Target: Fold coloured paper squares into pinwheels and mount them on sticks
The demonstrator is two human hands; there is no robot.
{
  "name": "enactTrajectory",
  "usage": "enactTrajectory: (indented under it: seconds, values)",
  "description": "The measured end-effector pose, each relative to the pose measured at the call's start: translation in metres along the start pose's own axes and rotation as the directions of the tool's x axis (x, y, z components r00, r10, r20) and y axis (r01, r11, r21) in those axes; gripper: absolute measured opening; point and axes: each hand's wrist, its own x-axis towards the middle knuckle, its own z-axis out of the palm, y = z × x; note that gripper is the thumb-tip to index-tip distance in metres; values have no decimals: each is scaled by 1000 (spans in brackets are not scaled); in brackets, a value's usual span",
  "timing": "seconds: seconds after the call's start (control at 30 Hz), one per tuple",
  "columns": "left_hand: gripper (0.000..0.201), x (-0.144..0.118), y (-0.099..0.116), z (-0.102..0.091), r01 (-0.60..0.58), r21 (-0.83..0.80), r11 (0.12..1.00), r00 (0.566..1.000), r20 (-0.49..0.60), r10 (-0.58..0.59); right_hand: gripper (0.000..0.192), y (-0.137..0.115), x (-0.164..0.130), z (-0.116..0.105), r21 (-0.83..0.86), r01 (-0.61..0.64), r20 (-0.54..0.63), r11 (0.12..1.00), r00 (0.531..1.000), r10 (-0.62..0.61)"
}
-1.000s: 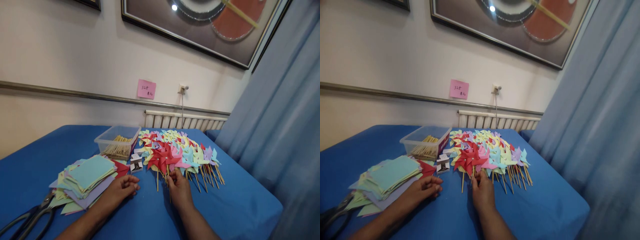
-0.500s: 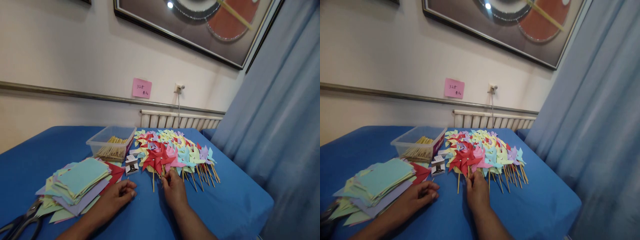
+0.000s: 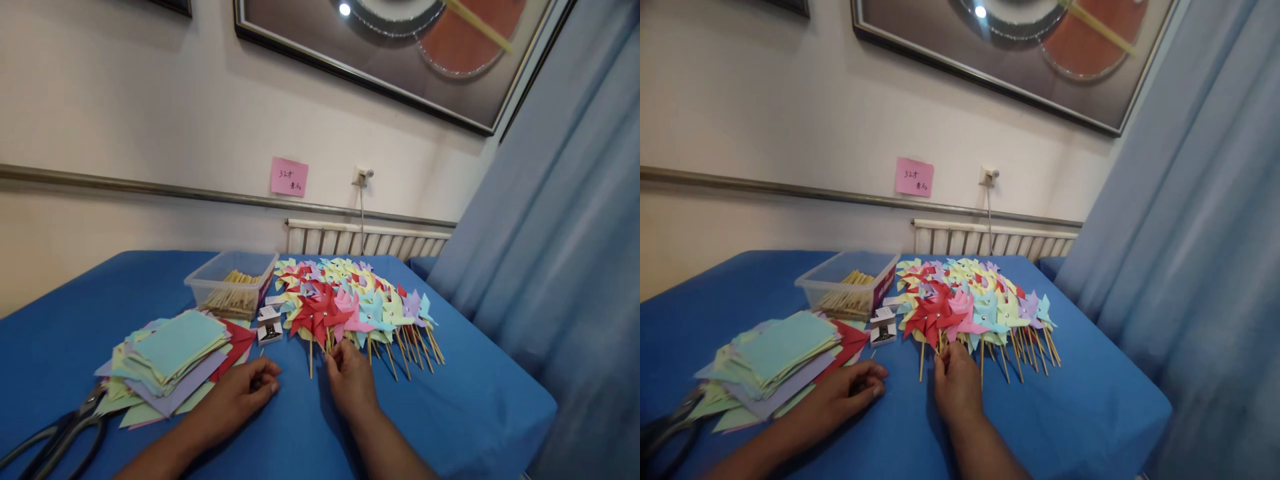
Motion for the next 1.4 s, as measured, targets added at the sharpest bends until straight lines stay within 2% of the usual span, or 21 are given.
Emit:
enactTrajectory:
  seconds: [0.17,0.4,0.53,0.63,0.7,0.8,0.83,0.87,0.97,1.03,1.07,1.1,1.13,1.17,1.2,1.27,1.4]
  values:
    - [28,-4,9,0,-11,52,999,1000,8,10,10,5,-1,1,84,-11,52,996,999,6]
    - [27,-9,13,6,31,113,993,999,-43,-26,12,12,-2,6,217,-29,86,976,996,11]
    - [28,-11,18,9,32,151,988,996,-83,-20,8,8,-7,5,342,11,48,940,998,-29]
    - [42,-4,36,4,66,153,986,990,-135,-45,35,-5,0,-5,438,86,-32,895,996,-80]
    - [59,5,59,-2,41,121,992,974,-227,-13,56,-19,15,-19,462,181,-143,868,981,-129]
    - [79,17,103,-11,-61,112,992,908,-406,102,72,-46,45,-46,433,329,-316,840,927,-200]
    - [83,20,116,-12,-110,111,988,862,-483,151,74,-55,55,-54,420,377,-385,825,898,-214]
    - [86,22,127,-13,-155,126,980,803,-562,199,76,-64,62,-62,397,429,-448,811,862,-236]
    - [94,26,143,-15,-211,255,944,556,-763,330,82,-82,76,-79,339,539,-604,771,753,-261]
    - [100,29,141,-21,-175,336,926,422,-824,379,86,-86,82,-84,300,564,-632,770,722,-282]
    - [102,31,138,-26,-138,355,925,386,-840,380,87,-84,86,-84,277,552,-628,787,724,-286]
    - [103,33,135,-32,-91,359,929,376,-852,366,87,-81,91,-84,252,521,-616,816,737,-280]
    - [101,36,132,-40,-33,337,941,383,-865,323,86,-77,98,-82,227,464,-604,856,757,-250]
    - [100,38,129,-47,21,304,952,442,-857,264,85,-72,106,-81,207,391,-587,897,783,-206]
    - [100,40,127,-54,71,278,958,478,-853,212,84,-66,114,-78,185,309,-567,933,809,-155]
    - [101,43,125,-64,148,249,957,491,-859,148,83,-57,128,-73,147,199,-523,969,847,-94]
    - [102,43,128,-65,119,240,964,492,-857,153,86,-47,140,-65,145,146,-473,979,879,-61]
